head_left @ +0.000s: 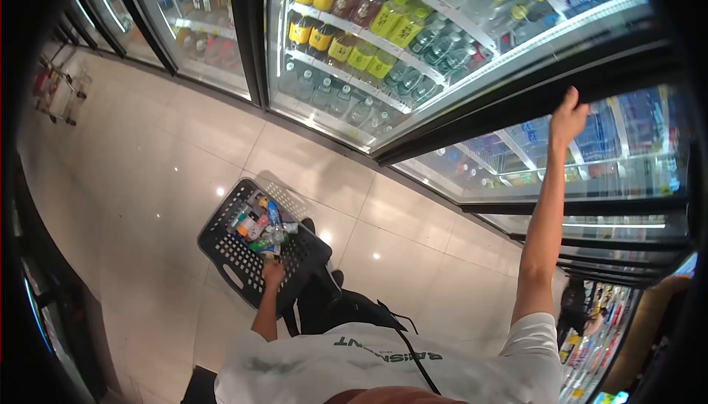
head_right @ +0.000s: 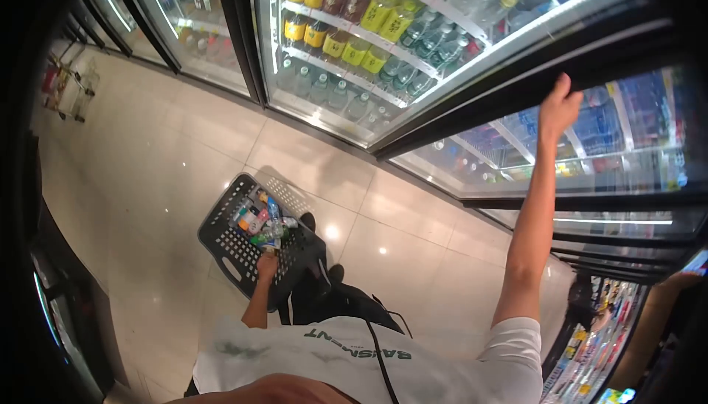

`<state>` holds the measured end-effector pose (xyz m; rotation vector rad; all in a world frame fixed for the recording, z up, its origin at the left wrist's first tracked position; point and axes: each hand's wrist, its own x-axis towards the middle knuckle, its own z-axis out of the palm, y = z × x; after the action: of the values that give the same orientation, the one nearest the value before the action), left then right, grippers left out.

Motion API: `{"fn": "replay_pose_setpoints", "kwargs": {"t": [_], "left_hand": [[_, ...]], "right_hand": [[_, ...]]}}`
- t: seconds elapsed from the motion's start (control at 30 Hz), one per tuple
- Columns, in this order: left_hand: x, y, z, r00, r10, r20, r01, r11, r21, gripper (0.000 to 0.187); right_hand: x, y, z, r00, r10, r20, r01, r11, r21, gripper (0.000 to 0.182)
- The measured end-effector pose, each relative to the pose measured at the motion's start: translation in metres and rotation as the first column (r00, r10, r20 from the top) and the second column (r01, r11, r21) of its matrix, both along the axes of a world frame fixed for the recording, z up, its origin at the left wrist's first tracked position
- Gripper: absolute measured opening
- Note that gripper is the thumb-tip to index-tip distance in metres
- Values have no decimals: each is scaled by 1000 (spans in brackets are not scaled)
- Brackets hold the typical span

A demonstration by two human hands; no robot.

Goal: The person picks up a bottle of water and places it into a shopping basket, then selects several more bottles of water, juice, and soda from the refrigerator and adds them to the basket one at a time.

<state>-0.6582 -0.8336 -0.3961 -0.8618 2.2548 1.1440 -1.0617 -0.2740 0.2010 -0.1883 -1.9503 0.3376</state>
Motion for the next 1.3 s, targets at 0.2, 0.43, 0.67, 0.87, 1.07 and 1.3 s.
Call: {"fn": "replay_pose_setpoints", "kwargs": {"t": [0.2,0.43,0.67,0.87,1.07,1.3], "left_hand": [[99,62,170,961,196,-194,-125,937,327,31],[160,91,250,838,-409,-361,339,909,-243,45],[141,82,242,893,-415,-176,336,873,-352,27],[129,50,236,848,-455,-271,348,864,-363,27],[128,-53,252,783,-581,-224,458,781,-425,25],[118,-240,256,785,-600,-151,465,733,-497,23]], "right_hand": [[37,0,-14,957,-69,280,59,997,46,28],[263,-213,-235,169,677,716,-616,640,-459,30],[443,-292,-315,-235,386,892,-864,339,-373,42],[440,-326,-332,-70,338,938,-849,473,-234,31],[438,-412,-352,-208,320,924,-793,498,-351,20],[447,-586,-333,-293,395,871,-806,387,-447,22]]}}
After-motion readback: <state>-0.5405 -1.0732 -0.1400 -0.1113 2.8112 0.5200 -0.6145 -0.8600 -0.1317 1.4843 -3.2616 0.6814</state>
